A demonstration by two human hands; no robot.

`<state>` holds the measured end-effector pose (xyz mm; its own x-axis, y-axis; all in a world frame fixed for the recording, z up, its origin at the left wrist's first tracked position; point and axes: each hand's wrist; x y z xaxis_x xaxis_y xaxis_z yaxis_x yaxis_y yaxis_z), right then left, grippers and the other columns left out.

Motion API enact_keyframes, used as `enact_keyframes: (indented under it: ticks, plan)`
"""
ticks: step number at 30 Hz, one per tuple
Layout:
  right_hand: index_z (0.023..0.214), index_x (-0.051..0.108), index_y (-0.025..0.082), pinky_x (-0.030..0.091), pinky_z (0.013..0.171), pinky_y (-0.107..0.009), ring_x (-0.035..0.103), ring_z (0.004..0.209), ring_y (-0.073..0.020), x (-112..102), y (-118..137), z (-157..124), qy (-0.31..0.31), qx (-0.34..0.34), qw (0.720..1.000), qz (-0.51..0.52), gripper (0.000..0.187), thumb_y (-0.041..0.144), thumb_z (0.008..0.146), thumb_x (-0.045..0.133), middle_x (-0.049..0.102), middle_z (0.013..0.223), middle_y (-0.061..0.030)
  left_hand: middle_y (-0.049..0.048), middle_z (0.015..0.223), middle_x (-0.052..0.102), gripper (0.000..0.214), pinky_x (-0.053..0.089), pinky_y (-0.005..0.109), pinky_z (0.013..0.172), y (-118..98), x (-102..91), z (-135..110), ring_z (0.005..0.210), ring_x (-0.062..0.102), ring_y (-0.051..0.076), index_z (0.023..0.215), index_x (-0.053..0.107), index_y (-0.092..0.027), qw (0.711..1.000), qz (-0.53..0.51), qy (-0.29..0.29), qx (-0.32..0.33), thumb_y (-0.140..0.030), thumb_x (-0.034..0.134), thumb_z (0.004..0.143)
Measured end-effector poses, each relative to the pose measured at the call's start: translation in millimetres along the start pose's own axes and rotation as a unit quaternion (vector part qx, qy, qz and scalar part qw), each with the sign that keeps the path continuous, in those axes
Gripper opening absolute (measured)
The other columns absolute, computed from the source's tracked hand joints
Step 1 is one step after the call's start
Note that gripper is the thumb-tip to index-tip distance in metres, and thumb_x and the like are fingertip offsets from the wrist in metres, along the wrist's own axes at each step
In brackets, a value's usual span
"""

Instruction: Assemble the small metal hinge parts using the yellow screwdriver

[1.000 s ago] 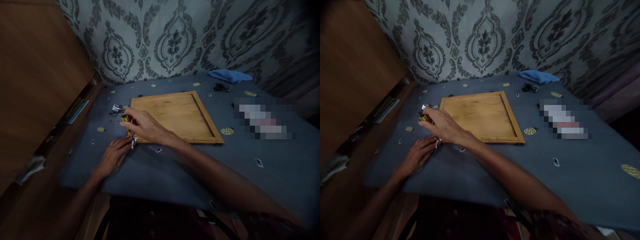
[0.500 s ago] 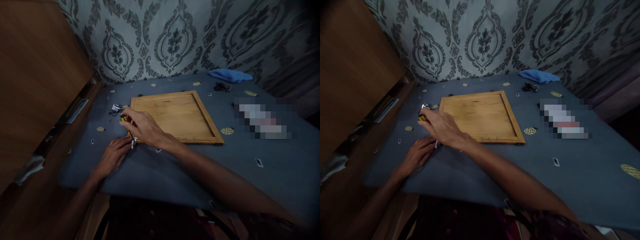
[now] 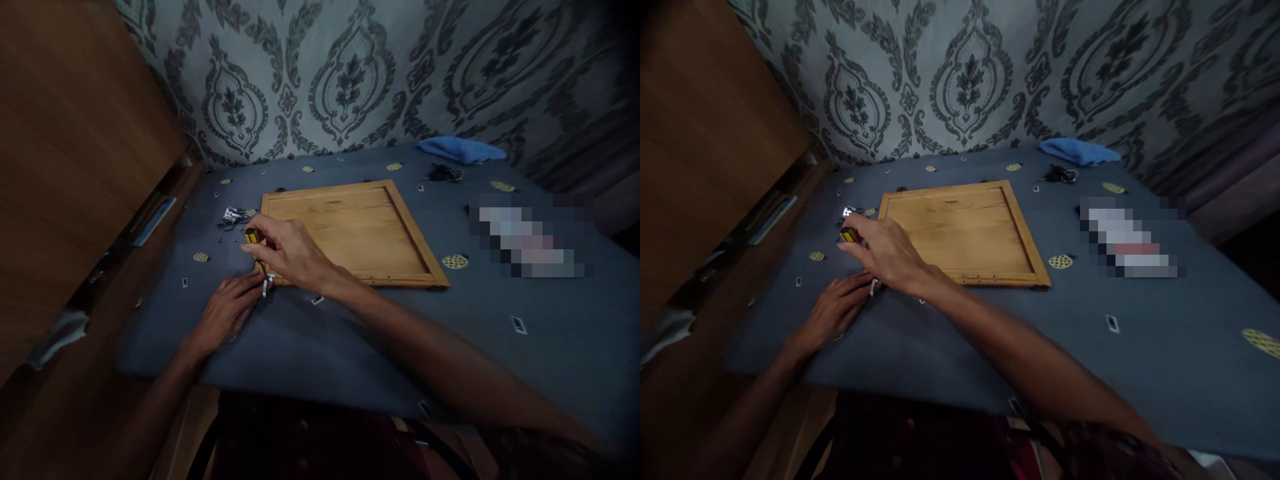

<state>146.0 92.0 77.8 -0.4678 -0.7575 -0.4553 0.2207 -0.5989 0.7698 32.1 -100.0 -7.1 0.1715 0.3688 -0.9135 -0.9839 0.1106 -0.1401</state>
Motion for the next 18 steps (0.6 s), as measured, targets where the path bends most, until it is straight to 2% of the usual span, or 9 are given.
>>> enact_keyframes:
  ticks: [5, 10, 13, 15, 18]
  plan:
    - [0.096, 0.061, 0.018, 0.032, 0.064, -0.027, 0.047, 0.066, -0.013, 1, 1, -1, -0.006, 0.005, 1.0, 0.015, 0.013, 0.03, 0.092, 0.067, 0.053, 0.072, 0.0041, 0.0122, 0.143, 0.066, 0.037, 0.053, 0.04, 0.098, -1, -0.6, 0, 0.129, 0.064, 0.025, 0.139, 0.063, -0.023, 1.0, 0.002, 0.016, -0.016, -0.017, 0.046, 0.107]
    - [0.094, 0.057, 0.019, 0.038, 0.063, -0.026, 0.053, 0.065, -0.0121, -8, 0, 2, 0.042, -0.02, 0.995, 0.093, 0.015, 0.034, 0.095, 0.061, 0.054, 0.074, 0.0041, 0.0116, 0.144, 0.066, 0.041, 0.053, 0.041, 0.098, 1, 1.1, -1, 0.131, 0.063, 0.026, 0.144, 0.059, -0.026, 1.0, 0.002, -0.002, -0.006, -0.016, 0.045, 0.106]
    - [0.093, 0.055, 0.02, 0.041, 0.059, -0.025, 0.053, 0.062, -0.0118, -12, 2, 3, -0.022, -0.02, 0.99, 0.138, 0.024, 0.043, 0.096, 0.059, 0.05, 0.07, 0.005, 0.011, 0.144, 0.066, 0.045, 0.053, 0.042, 0.1, 2, 2.1, -2, 0.134, 0.062, 0.026, 0.148, 0.056, -0.028, 1.0, -0.004, 0.001, -0.009, -0.016, 0.046, 0.106]
    - [0.092, 0.053, 0.021, 0.04, 0.058, -0.024, 0.052, 0.062, -0.0116, -14, 4, 3, -0.064, -0.016, 0.989, 0.133, 0.023, 0.042, 0.096, 0.059, 0.048, 0.069, 0.0053, 0.0107, 0.147, 0.064, 0.046, 0.053, 0.042, 0.101, 2, 1.6, -2, 0.136, 0.06, 0.026, 0.149, 0.054, -0.028, 1.0, -0.011, 0.008, -0.01, -0.016, 0.046, 0.106]
    - [0.089, 0.052, 0.02, 0.037, 0.06, -0.025, 0.05, 0.063, -0.0114, -15, 4, 3, -0.055, -0.018, 0.994, 0.09, 0.017, 0.034, 0.096, 0.059, 0.048, 0.069, 0.0047, 0.0111, 0.147, 0.063, 0.046, 0.053, 0.041, 0.101, 1, 0.1, -1, 0.137, 0.059, 0.026, 0.15, 0.054, -0.028, 1.0, -0.016, 0.007, -0.008, -0.016, 0.046, 0.106]
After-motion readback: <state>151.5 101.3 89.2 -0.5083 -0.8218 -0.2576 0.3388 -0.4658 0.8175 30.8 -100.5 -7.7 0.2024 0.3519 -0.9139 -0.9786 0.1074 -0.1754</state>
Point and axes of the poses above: each hand's wrist, its own z-axis towards the middle knuckle, its own x-axis out of the palm, y = z × x
